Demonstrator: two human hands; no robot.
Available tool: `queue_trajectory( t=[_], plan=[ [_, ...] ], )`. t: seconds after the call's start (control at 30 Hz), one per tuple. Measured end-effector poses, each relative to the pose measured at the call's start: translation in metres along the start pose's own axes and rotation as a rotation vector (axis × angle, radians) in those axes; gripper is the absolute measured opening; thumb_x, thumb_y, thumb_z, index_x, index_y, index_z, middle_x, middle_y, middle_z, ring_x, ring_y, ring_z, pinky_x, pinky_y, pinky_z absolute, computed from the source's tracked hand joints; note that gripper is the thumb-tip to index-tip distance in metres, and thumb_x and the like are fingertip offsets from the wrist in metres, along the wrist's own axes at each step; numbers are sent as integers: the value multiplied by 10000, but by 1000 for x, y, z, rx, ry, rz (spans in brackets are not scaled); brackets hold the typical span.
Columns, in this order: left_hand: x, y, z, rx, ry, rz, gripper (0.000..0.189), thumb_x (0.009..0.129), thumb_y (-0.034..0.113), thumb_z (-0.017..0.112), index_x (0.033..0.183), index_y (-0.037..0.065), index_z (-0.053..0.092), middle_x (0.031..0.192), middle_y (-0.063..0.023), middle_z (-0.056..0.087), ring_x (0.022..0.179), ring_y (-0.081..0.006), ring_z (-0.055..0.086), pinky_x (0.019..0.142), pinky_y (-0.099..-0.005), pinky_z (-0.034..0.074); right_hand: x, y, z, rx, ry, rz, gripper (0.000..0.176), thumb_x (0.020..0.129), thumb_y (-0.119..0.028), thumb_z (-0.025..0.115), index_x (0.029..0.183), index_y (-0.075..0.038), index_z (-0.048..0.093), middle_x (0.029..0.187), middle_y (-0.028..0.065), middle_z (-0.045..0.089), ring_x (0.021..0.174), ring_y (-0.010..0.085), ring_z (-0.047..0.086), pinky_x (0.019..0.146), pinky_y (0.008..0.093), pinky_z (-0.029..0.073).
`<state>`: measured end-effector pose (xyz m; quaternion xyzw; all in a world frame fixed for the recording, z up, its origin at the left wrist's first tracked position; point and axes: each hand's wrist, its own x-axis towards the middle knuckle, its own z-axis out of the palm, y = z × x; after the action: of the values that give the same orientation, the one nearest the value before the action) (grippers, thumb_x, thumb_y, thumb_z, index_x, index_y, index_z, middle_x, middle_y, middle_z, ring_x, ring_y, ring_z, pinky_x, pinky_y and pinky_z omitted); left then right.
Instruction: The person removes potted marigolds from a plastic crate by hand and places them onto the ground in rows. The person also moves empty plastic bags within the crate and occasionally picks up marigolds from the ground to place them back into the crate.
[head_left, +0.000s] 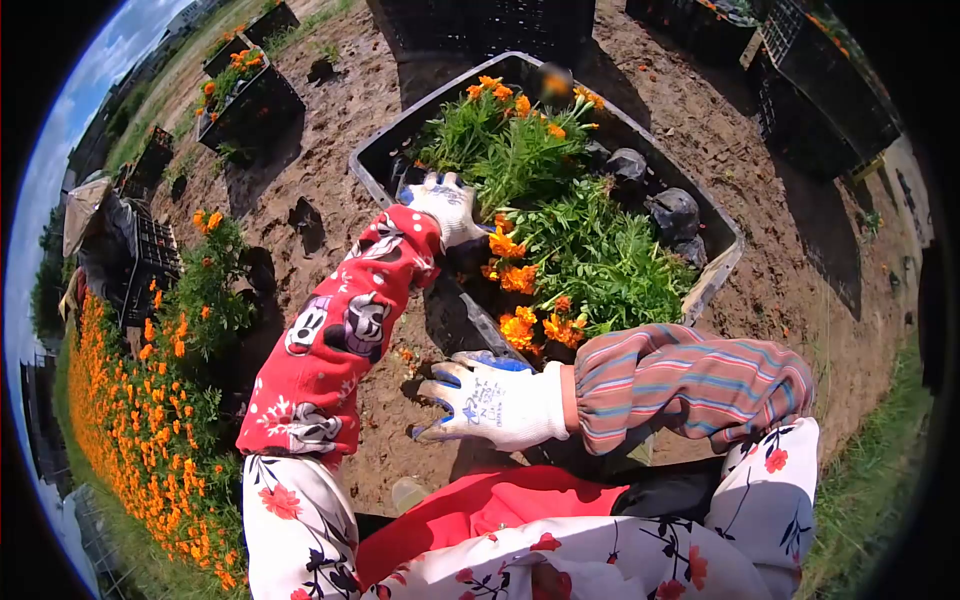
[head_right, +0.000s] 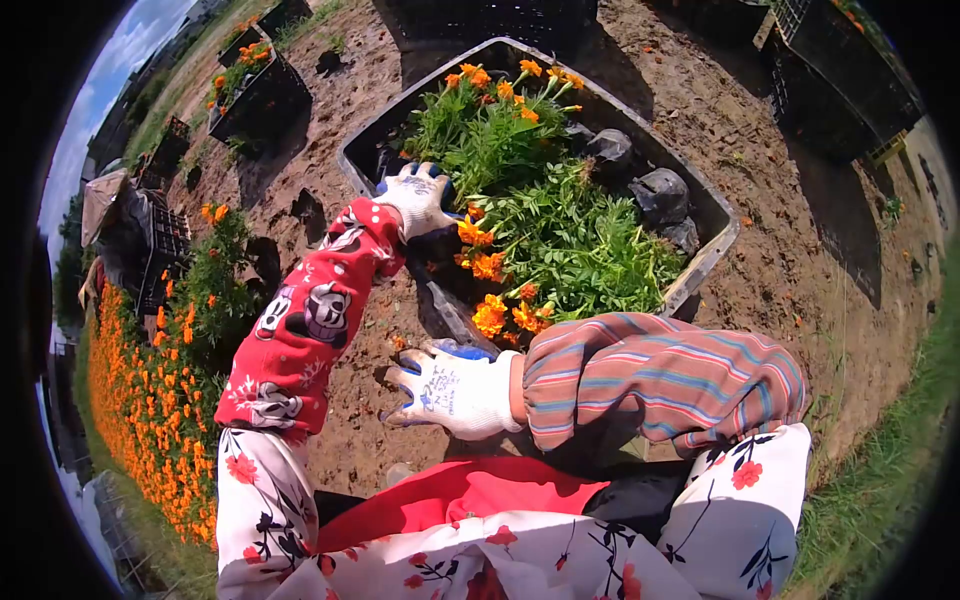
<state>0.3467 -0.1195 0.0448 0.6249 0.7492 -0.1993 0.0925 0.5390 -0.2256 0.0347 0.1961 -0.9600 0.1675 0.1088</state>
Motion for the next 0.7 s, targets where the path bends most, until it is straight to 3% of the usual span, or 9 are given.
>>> queue_trajectory(
  t=[0.03,0.1,0.27,0.4,0.5,0.53,0.57,0.63,0.7],
  plan=[
    [1,1,-2,-13,-9,-5,761,678,618,626,1239,114,527,1328,-162,407,1256,-344,362,983,-496,346,1,2,-5,-1,-5,4,571,729,-176,626,1277,-143,468,1133,152,533,1092,334,496,878,461,407],
    [7,-2,-4,-78,-8,-6,690,669,590,639,1168,117,590,1263,-146,465,1218,-319,412,961,-471,372,1,11,-17,544,58,187,438,778,-211,579,1206,-132,527,1025,158,573,954,334,565,796,429,461],
    [0,-10,1,-161,86,7,635,699,507,654,1164,80,584,1284,-168,449,1205,-347,422,983,-452,360,-25,74,-76,245,524,552,362,798,-206,633,1123,-57,573,957,168,628,899,338,601,783,378,484],
    [-12,-4,-2,-110,107,-69,673,735,509,640,1232,70,522,1328,-153,411,1252,-352,358,1002,-462,337,-78,167,-94,-7,912,982,539,713,-232,728,1203,-111,538,1224,135,508,1118,314,499,941,379,418],
    [-12,24,4,156,78,-73,469,816,373,550,1188,87,557,1393,-151,344,1299,-328,314,1005,-522,297,-82,170,-124,-260,1003,881,602,680,-200,741,1236,-131,522,1244,126,489,1138,324,480,962,381,411],
    [-15,30,18,279,199,-8,375,855,258,478,1180,90,563,1391,-145,352,1304,-324,310,1000,-543,285,-75,167,-132,-417,1006,837,546,706,-193,731,1216,-135,545,1157,124,564,1053,303,551,915,359,448],
    [-21,34,15,232,213,34,345,877,202,443,1179,86,562,1379,-136,372,1300,-324,315,997,-547,287,-69,171,-137,-418,1008,829,546,706,-193,731,1216,-135,545,1157,124,564,1053,303,551,915,359,448],
    [-24,38,15,234,200,45,343,886,198,424,1180,89,562,1371,-133,382,1298,-319,319,991,-554,293,-59,180,-143,112,1062,566,465,741,-211,719,1177,-141,575,1009,120,643,913,275,625,837,324,487],
    [-23,39,16,221,177,36,351,885,205,424,1190,93,558,1390,-127,367,1299,-314,319,985,-546,309,-45,181,-148,-32,922,735,343,801,-315,652,1062,-96,621,929,116,669,855,294,643,758,316,505]
  ],
)
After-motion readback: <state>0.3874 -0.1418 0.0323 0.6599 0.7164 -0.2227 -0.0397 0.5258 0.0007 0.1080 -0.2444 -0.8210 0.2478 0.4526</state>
